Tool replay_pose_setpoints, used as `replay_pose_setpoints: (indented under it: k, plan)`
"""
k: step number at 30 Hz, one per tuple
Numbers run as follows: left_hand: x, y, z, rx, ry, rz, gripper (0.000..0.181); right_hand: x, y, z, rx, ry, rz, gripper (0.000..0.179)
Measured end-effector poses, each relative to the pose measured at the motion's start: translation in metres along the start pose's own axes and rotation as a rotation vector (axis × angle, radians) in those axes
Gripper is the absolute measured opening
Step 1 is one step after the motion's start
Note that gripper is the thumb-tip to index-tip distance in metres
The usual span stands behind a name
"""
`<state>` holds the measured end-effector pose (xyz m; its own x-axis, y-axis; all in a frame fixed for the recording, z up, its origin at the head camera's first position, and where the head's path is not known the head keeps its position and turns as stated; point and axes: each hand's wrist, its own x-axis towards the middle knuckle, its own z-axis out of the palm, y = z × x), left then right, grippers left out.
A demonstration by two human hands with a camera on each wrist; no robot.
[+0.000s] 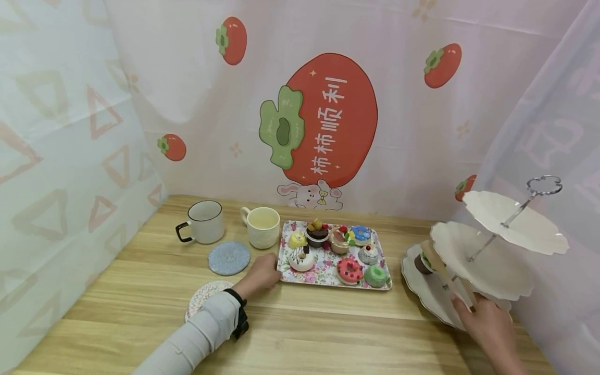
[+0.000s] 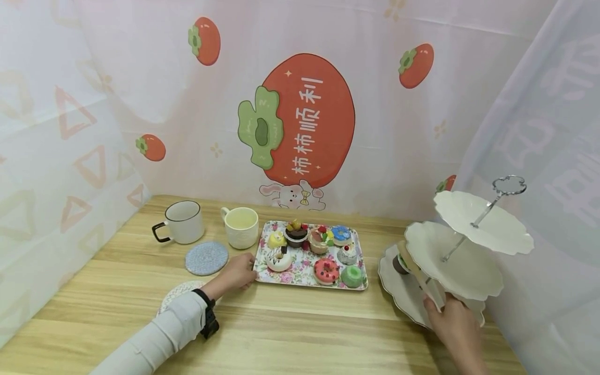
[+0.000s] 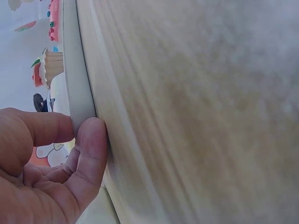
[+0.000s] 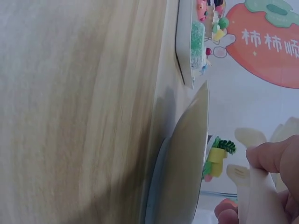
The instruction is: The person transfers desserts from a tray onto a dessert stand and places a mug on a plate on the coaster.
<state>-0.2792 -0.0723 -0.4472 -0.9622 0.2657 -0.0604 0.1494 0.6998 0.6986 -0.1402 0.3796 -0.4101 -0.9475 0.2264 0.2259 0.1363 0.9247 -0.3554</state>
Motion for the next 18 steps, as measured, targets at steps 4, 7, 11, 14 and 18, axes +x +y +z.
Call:
replay_pose_setpoints:
  k: [4, 7, 11, 14, 18]
  plan:
    - [0.0, 0.0, 0.001, 0.002, 0.002, -0.005, 0.01, -0.001, 0.001, 0.003, 0.0, 0.046, -0.04, 0.039]
    - [0.0, 0.001, 0.001, 0.006, 0.002, -0.014, 0.01, 0.0, 0.001, 0.004, 0.001, 0.048, -0.035, 0.038]
    - [0.0, 0.001, 0.001, 0.009, 0.0, -0.006, 0.009, -0.004, -0.001, 0.005, 0.036, 0.014, -0.002, 0.041]
    - [0.0, 0.0, 0.001, 0.009, -0.001, 0.0, 0.009, -0.009, -0.004, 0.008, 0.073, 0.008, 0.012, 0.042]
    - [0.001, 0.0, 0.001, 0.008, 0.0, 0.0, 0.01, -0.015, -0.008, 0.012, 0.086, 0.063, -0.013, 0.038]
